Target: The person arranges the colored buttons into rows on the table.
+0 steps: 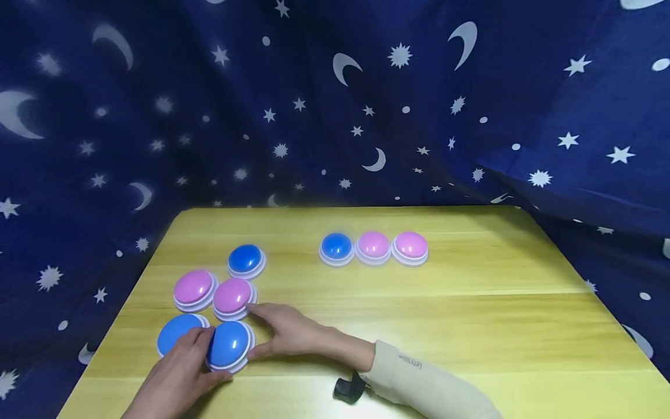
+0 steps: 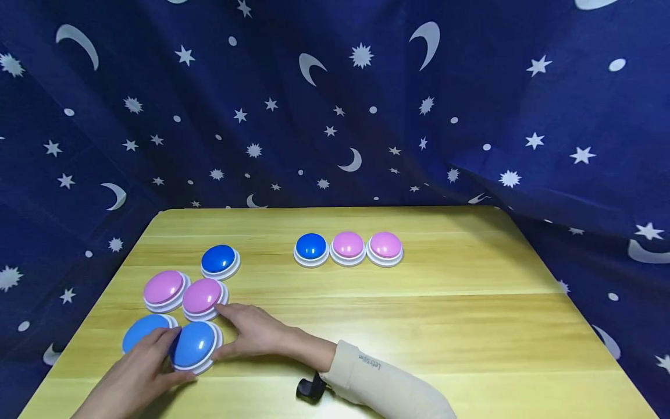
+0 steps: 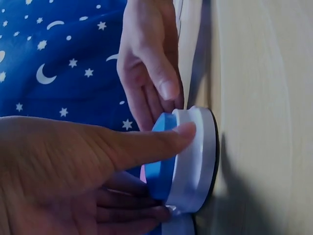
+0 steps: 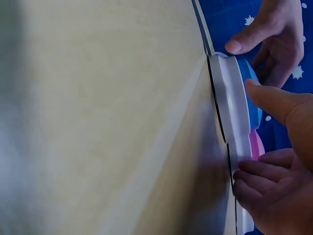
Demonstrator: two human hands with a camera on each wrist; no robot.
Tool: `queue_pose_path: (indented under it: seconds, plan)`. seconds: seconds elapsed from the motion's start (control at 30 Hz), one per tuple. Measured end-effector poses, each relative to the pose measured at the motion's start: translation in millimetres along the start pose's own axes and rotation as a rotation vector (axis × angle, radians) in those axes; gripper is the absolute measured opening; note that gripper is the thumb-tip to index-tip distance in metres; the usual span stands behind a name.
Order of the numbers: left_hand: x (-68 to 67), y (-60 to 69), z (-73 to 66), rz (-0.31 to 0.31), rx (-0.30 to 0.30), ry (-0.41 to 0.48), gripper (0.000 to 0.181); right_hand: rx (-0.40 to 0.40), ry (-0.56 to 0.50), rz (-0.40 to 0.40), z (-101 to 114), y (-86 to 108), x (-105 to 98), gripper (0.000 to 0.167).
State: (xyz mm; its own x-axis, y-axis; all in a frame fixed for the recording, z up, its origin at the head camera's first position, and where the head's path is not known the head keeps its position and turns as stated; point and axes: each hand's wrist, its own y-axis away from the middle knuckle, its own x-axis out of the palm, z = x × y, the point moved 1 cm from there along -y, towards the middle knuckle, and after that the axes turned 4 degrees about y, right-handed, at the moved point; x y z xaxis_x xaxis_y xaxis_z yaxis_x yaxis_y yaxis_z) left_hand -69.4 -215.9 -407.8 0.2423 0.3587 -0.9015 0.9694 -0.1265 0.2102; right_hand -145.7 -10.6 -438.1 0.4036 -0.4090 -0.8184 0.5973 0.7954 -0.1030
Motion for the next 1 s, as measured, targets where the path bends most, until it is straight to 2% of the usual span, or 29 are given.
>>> queue_pose_path:
  seconds: [0.13, 0.23, 0.37, 0.53, 0.77, 0.9, 1.0]
  plan:
    - [2.5, -1.1, -1.6, 0.001, 0.018, -0.020, 0.087, 0.020, 0.019, 0.000, 2, -1.6, 3, 0.088]
    - [3.2, -1.8, -2.6, 0.007, 0.018, -0.026, 0.085, -0.001, 0.034, 0.009, 4, -3.7, 4, 0.084]
    - [3.8, -2.8, -2.1, 0.003, -0.001, -0.017, 0.082, -0.053, 0.056, 0.049, 8, -8.3, 5, 0.081]
    - [7.4, -1.3, 3.3, 0.002, -0.017, -0.007, 0.083, -0.049, 0.098, 0.082, 13, -9.5, 10, 0.080]
    - [9.5, -0.1, 2.6, 0.048, -0.041, 0.022, 0.090, -0.041, 0.076, 0.070, 14, -1.9, 16, 0.078]
    - [2.9, 0.0, -1.7, 0.027, -0.036, 0.043, 0.091, -0.052, 0.054, 0.045, 12, 0.2, 8, 0.076]
    - [-4.1, 2.4, -4.4, -0.030, -0.004, 0.057, 0.088, -0.061, 0.021, 0.012, 11, 0.7, 1, 0.076]
